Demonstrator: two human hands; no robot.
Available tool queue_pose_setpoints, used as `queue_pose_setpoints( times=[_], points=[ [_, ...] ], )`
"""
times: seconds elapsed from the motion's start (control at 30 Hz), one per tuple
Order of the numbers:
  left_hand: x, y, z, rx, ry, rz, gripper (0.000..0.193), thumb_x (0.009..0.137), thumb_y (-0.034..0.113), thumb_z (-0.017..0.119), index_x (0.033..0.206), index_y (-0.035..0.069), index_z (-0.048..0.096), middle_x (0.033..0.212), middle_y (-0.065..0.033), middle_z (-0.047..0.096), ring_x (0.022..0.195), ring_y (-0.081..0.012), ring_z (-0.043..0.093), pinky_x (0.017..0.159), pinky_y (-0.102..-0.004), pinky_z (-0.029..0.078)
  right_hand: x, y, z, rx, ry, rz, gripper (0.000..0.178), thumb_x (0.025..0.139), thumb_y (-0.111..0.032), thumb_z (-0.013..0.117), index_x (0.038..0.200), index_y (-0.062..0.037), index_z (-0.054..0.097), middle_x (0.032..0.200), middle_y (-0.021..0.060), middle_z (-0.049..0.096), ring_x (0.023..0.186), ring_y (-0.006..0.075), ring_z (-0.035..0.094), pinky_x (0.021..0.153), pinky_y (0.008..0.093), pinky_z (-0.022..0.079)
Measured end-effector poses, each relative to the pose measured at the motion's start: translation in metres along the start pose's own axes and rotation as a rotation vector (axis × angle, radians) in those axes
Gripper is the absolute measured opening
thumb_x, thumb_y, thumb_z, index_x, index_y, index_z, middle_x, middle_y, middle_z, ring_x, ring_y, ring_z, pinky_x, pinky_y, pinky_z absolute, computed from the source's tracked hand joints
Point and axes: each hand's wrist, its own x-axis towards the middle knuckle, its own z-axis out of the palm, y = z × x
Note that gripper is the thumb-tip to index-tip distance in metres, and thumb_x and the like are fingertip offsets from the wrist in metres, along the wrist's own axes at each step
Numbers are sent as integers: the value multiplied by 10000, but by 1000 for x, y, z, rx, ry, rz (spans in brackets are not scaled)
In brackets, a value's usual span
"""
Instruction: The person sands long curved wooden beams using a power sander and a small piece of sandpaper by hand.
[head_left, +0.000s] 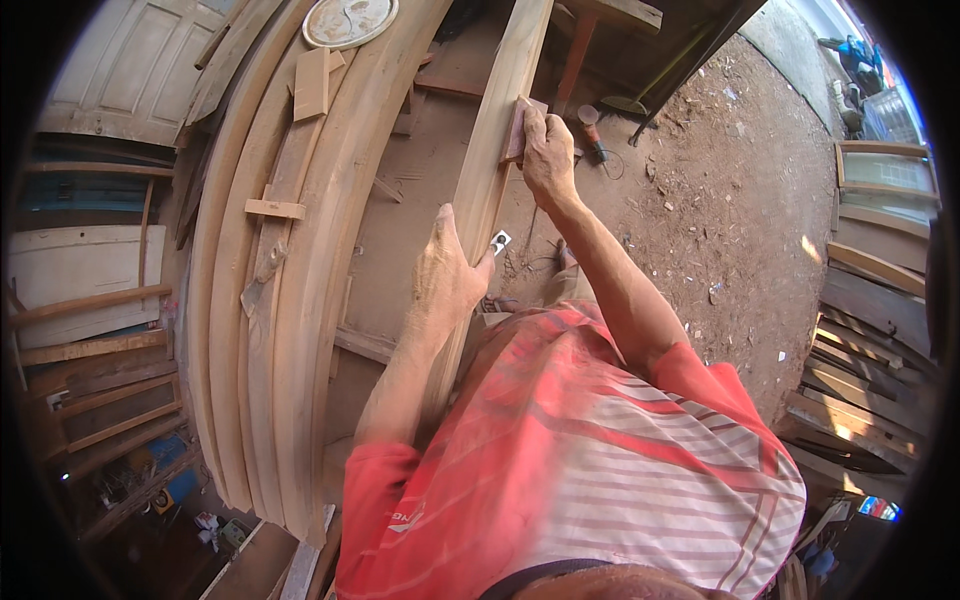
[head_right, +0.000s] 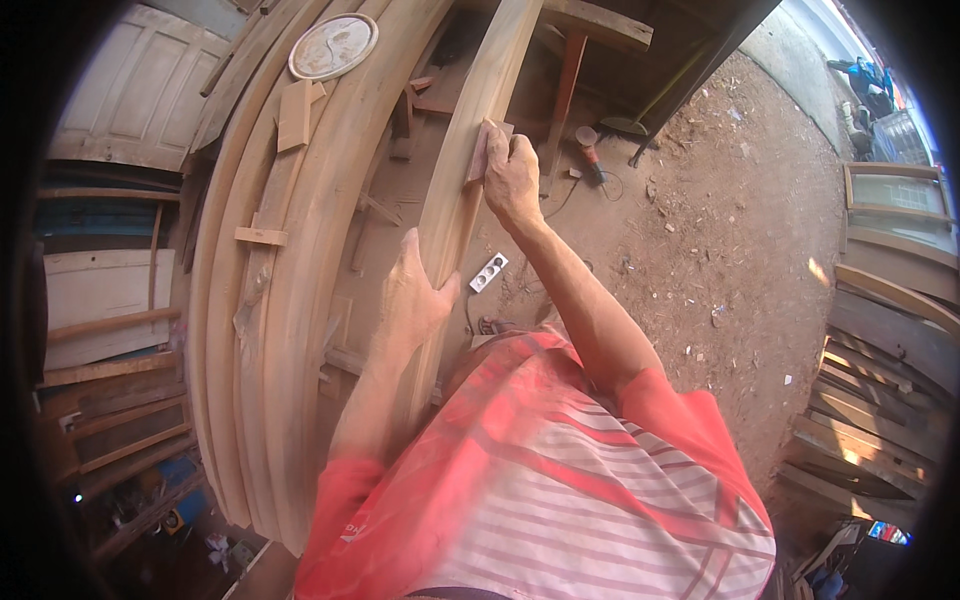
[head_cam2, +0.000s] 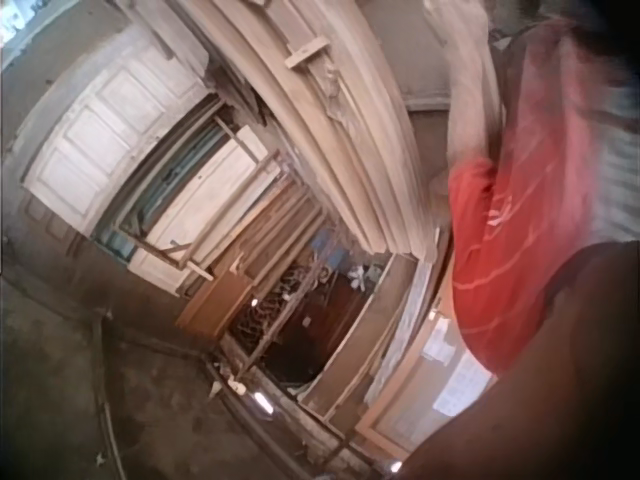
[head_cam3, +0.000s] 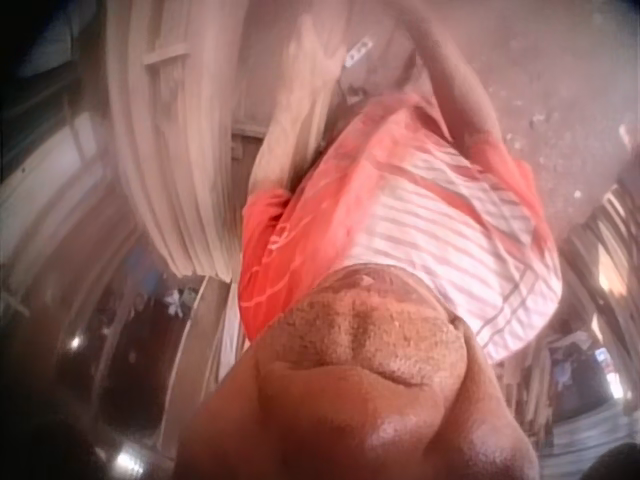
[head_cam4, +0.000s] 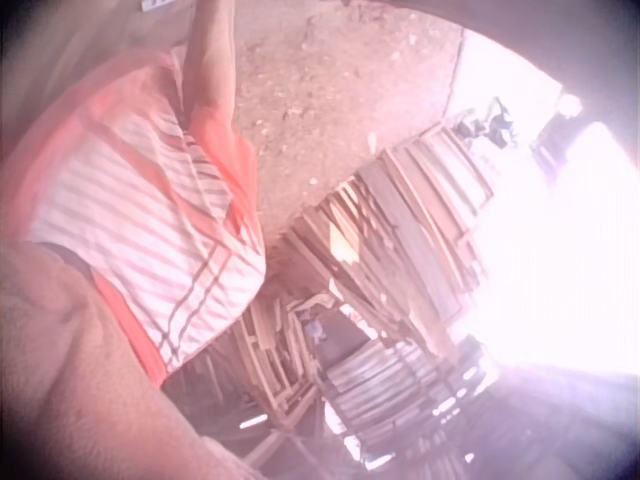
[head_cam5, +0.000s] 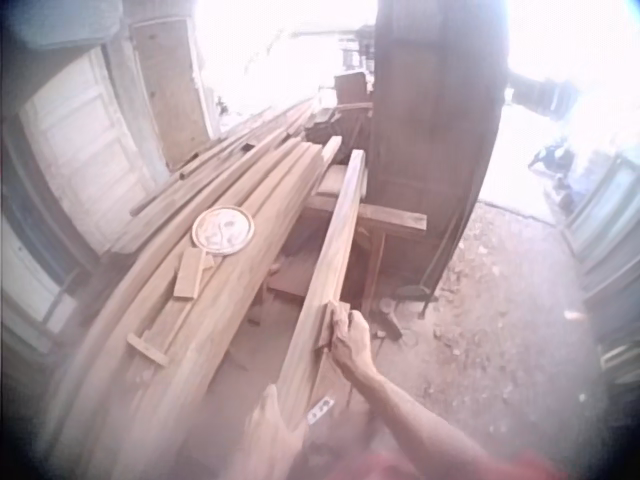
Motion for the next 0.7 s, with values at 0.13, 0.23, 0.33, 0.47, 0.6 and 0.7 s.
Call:
queue_pose_setpoints(
  times=[0.13,0.23,0.33,0.47,0.6,0.7],
  points=[
    [7,12,0,-1,-29,-4,898,879,241,806,1558,-89,319,1357,-389,607,1226,-528,635,1040,-542,524,106,-15,-18,-117,23,99,608,1083,-482,543,961,106,634,916,263,702,878,361,710,794,450,538],
    [3,9,2,-13,-40,-38,889,881,244,803,1555,-85,324,1363,-390,602,1224,-531,636,1039,-541,527,137,-21,-18,-109,-25,109,565,1077,-456,558,1031,100,649,937,285,704,910,351,723,802,453,554],
    [6,9,-3,-17,-31,-81,892,881,248,803,1558,-80,323,1373,-389,597,1231,-530,635,1043,-540,528,97,-2,-12,-340,-114,-201,365,1081,-271,550,1227,50,644,965,255,639,918,366,675,802,463,542],
    [6,16,-9,15,-84,-143,921,870,249,816,1568,-82,315,1384,-379,595,1242,-526,631,1050,-542,525,165,-5,-21,-369,-148,-123,460,1085,-347,523,1235,73,636,1027,267,674,982,373,691,848,446,537],
    [7,19,-4,67,-82,-133,899,867,247,806,1554,-81,328,1371,-380,597,1142,-534,677,982,-564,559,287,-9,-22,-147,-17,184,648,1052,-507,552,1094,129,669,1019,341,723,988,411,737,839,492,559],
    [2,16,-3,81,-63,-129,909,852,255,820,1551,-78,342,1400,-369,584,1164,-533,666,988,-566,555,269,6,-18,-183,-65,83,551,1075,-448,529,1159,85,640,1001,305,674,934,430,700,784,485,565]
  ],
)
